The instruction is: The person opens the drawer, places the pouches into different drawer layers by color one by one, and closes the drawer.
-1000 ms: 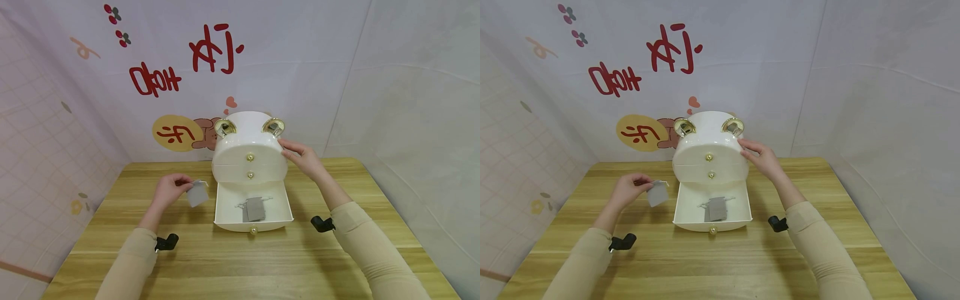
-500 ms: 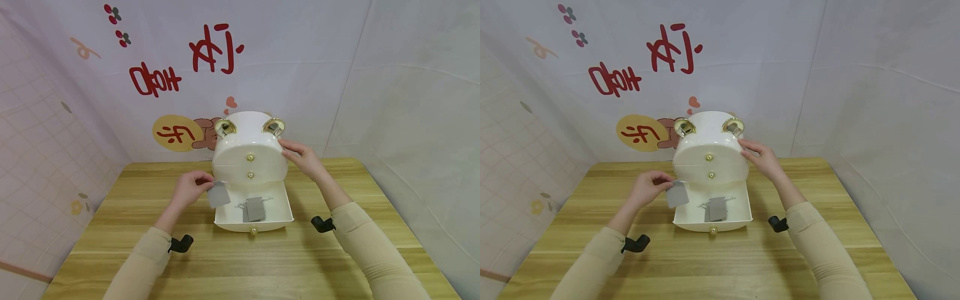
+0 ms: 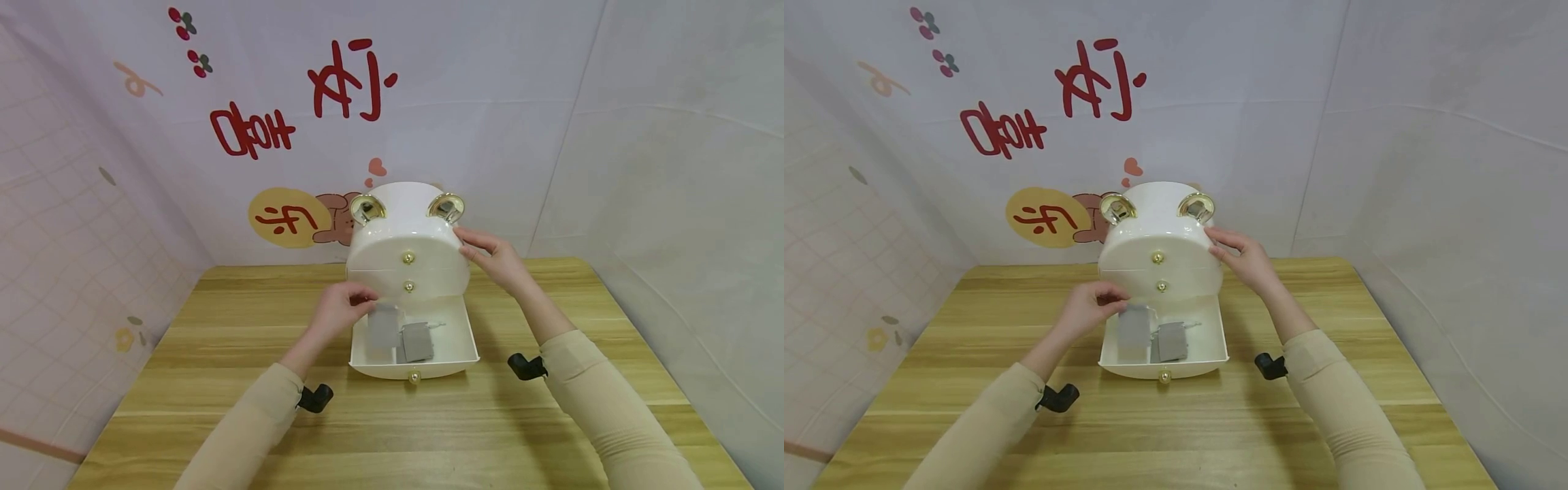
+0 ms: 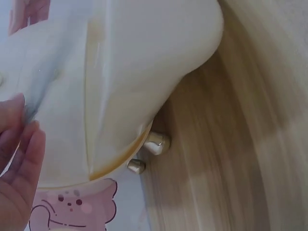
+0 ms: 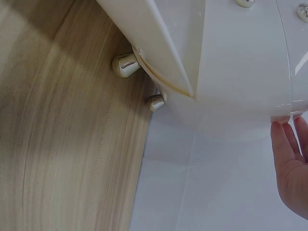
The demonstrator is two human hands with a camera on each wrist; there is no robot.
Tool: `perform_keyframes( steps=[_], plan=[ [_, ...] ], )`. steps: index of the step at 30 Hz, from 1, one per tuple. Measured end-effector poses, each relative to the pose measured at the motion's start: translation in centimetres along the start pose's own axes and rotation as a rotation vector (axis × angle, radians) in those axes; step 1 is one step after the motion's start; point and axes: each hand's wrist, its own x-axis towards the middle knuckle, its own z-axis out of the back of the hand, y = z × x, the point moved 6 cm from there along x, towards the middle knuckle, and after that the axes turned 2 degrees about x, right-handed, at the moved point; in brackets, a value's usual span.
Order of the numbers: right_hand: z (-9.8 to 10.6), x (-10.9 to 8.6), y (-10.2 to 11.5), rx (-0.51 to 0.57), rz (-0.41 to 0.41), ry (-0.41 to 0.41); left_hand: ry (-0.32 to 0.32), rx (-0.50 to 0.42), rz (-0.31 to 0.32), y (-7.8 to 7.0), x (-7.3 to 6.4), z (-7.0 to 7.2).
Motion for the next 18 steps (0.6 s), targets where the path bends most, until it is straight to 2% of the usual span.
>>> perform_keyframes(
  steps=[3,5,12,18],
  plan=[
    [-0.1,0.0,0.1,-0.011,0.002,-0.002,-0.003,0.002,-0.045,-0.2,-0.1,-0.5],
    [-0.1,0.0,0.2,-0.014,0.005,0.001,0.004,-0.003,-0.054,-0.2,-0.2,-0.8],
    [-0.1,0.1,0.1,0.007,0.020,0.017,0.027,-0.036,-0.013,-0.1,-0.6,-1.4],
    [-0.1,0.0,0.2,0.000,0.009,0.016,0.104,-0.072,0.004,-0.6,-1.2,-2.1]
  ],
)
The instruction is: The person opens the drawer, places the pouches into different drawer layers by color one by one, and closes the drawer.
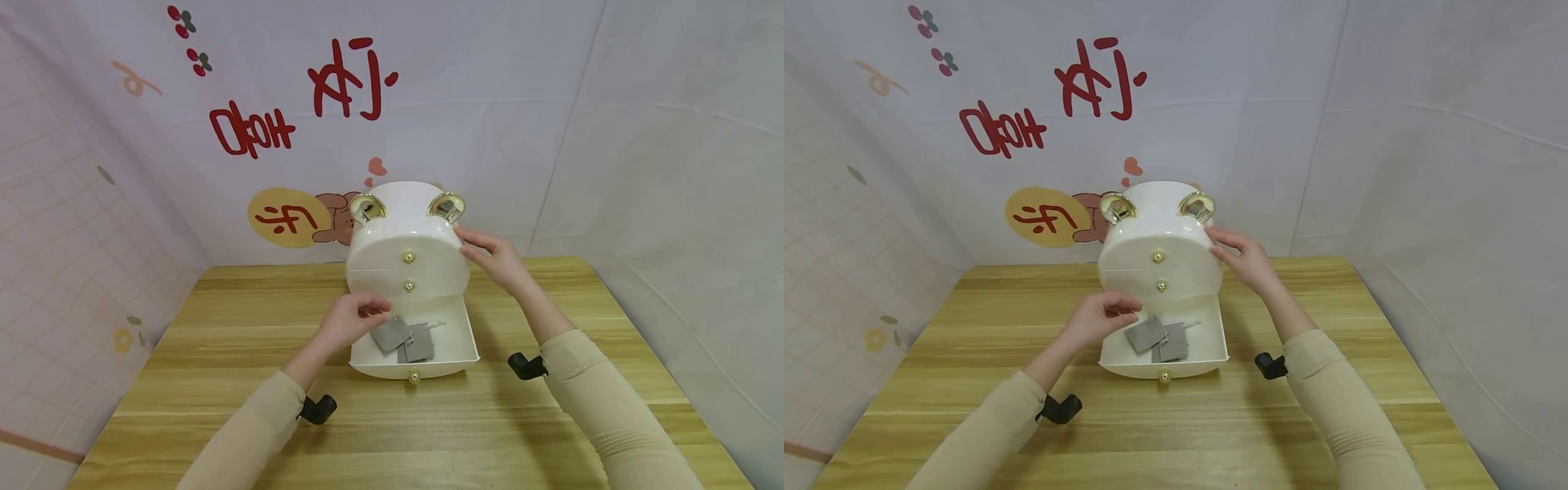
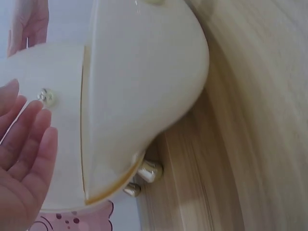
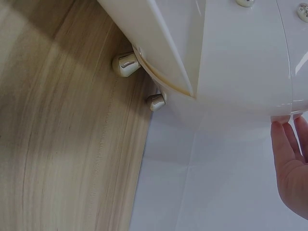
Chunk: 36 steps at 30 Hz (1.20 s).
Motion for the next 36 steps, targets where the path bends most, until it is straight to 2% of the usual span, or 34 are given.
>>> perform_keyframes(
  steps=[6,18,26,31,36],
  plan=[
    [0.0,0.0,-0.2,0.001,-0.003,-0.009,0.096,-0.078,-0.021,-0.8,-0.7,-1.0],
    [0.0,0.1,-0.3,-0.006,0.004,-0.015,0.155,-0.224,-0.018,-1.8,-2.5,-2.3],
    [0.0,0.1,-0.3,0.011,0.004,-0.018,0.194,-0.350,-0.011,-1.5,-4.4,-3.9],
    [0.0,0.2,-0.2,0.025,0.001,-0.006,0.188,-0.381,-0.002,-1.0,-5.7,-5.1],
    [-0.1,-0.3,1.6,0.038,0.002,0.008,0.186,-0.393,0.015,-0.2,-6.8,-6.2]
  ],
)
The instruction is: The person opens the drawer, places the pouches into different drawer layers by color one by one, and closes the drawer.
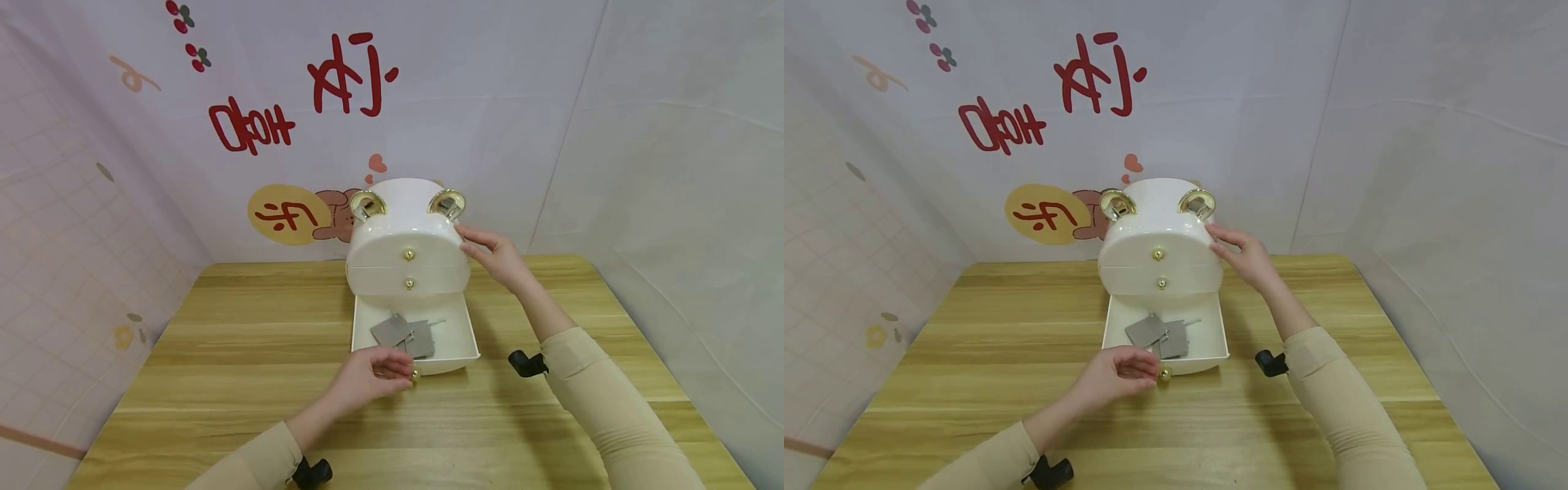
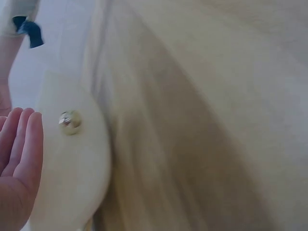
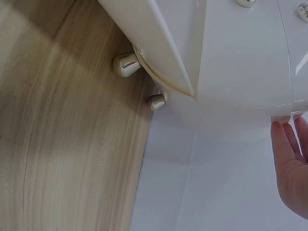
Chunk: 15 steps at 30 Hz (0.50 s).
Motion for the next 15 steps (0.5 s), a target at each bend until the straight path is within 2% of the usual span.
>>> perform_keyframes(
  steps=[4,6,11,13,15],
  plan=[
    [0.0,-0.6,1.7,-0.011,0.000,0.008,0.006,0.006,0.039,1.1,-0.6,-0.7],
    [-0.1,-0.7,1.9,-0.011,-0.003,0.007,0.011,-0.014,0.067,1.7,-0.8,-1.0],
    [0.1,0.2,-0.9,-0.017,-0.003,-0.001,0.001,-0.086,0.121,2.9,-1.0,-1.4],
    [0.2,0.7,-2.0,-0.019,-0.002,-0.004,-0.010,-0.088,0.134,3.4,-1.0,-1.5],
    [0.2,0.7,-2.1,-0.019,0.002,-0.002,-0.022,-0.081,0.139,3.9,-1.0,-1.6]
  ],
)
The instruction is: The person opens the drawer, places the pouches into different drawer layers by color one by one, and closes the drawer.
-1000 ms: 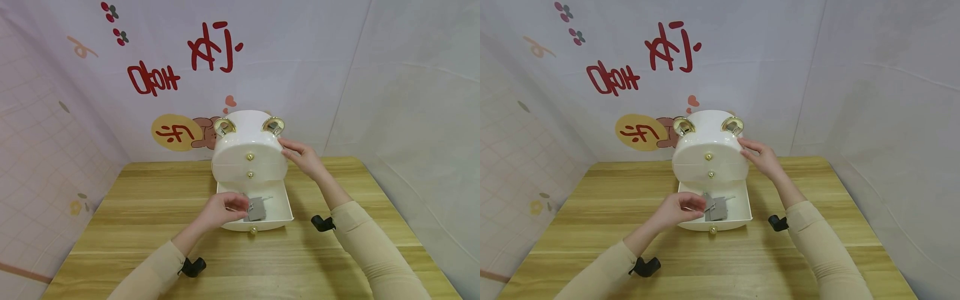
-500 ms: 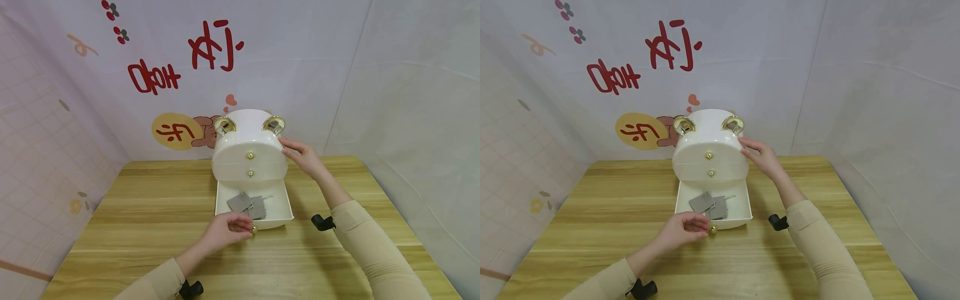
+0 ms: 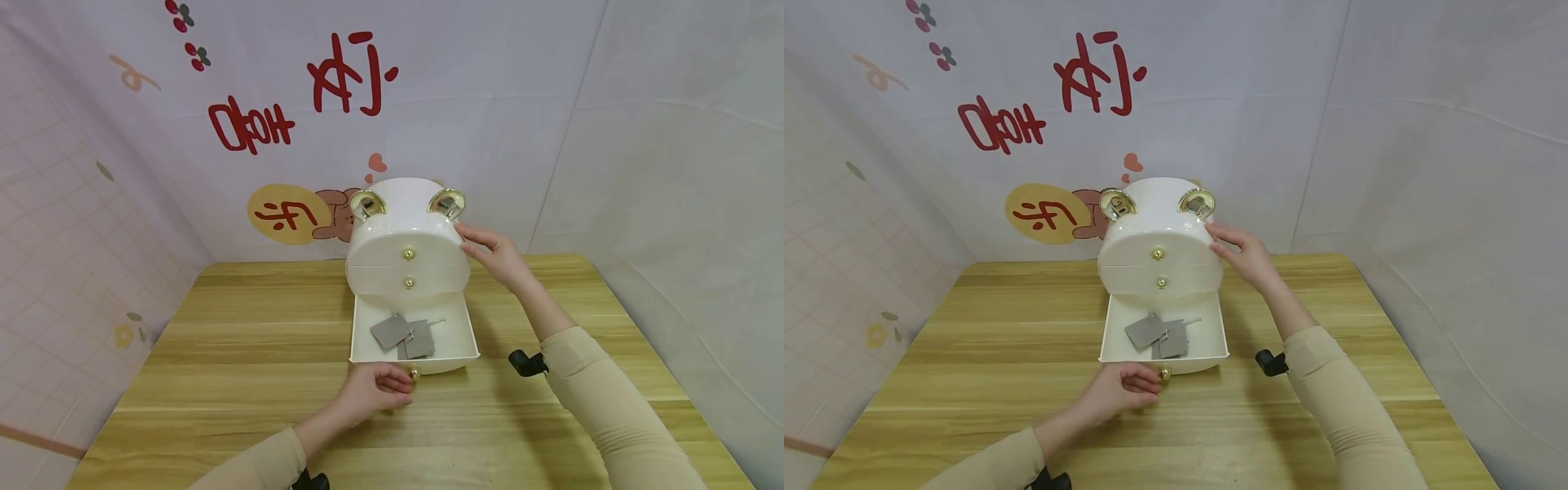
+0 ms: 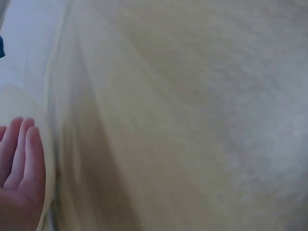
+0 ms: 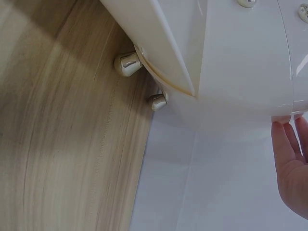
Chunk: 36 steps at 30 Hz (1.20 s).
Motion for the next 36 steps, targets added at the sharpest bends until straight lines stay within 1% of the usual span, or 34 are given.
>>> perform_keyframes(
  steps=[4,10,12,15,18,24,27,31,36],
  plan=[
    [0.0,-0.1,0.0,-0.003,0.010,-0.008,-0.050,0.016,-0.009,0.9,0.3,-0.1],
    [0.1,-0.2,0.0,-0.005,0.025,-0.025,-0.180,0.045,-0.035,1.3,0.3,-0.1],
    [0.1,-0.2,0.0,-0.006,0.025,-0.028,-0.217,0.040,-0.037,1.4,0.2,-0.2],
    [0.1,-0.1,0.1,-0.009,0.030,-0.019,-0.255,0.023,-0.031,1.7,0.2,-0.3],
    [0.1,-0.1,0.1,0.000,0.037,-0.014,-0.280,-0.012,-0.010,2.1,0.2,-0.5],
    [0.0,-0.1,0.1,0.006,0.028,-0.013,-0.303,-0.182,0.047,2.9,0.4,-1.2],
    [0.0,-0.2,0.2,-0.002,0.021,-0.013,-0.309,-0.242,0.082,3.2,0.5,-1.5],
    [0.0,-0.3,0.3,0.003,0.028,-0.013,-0.318,-0.281,0.121,3.4,0.7,-1.7],
    [0.0,-0.3,0.3,0.005,0.024,-0.009,-0.333,-0.291,0.129,3.5,0.8,-1.9]
  ],
)
